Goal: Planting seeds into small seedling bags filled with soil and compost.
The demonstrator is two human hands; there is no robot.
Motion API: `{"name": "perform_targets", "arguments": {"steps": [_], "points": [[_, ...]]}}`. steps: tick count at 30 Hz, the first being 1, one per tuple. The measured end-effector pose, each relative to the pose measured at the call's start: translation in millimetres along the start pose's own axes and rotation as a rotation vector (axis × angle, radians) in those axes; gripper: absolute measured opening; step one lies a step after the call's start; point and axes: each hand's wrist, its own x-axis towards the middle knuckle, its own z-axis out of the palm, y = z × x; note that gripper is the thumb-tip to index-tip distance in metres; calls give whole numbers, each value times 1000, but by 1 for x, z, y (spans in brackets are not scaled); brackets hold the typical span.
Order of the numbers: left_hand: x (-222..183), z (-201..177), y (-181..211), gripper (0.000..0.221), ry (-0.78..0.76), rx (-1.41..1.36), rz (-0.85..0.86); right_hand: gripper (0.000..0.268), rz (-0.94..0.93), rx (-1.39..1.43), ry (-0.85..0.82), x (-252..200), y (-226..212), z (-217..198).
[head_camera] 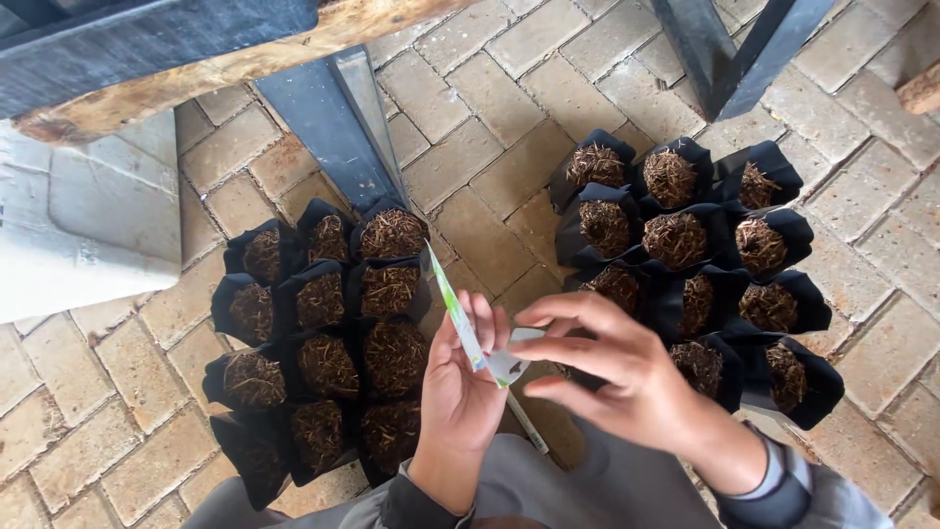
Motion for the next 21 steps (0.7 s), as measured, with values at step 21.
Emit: {"name": "perform_targets", "arguments": {"steps": [21], "points": [[-15,12,4,22,-81,-45,-55,38,-305,-188,153,-4,-6,50]]}}
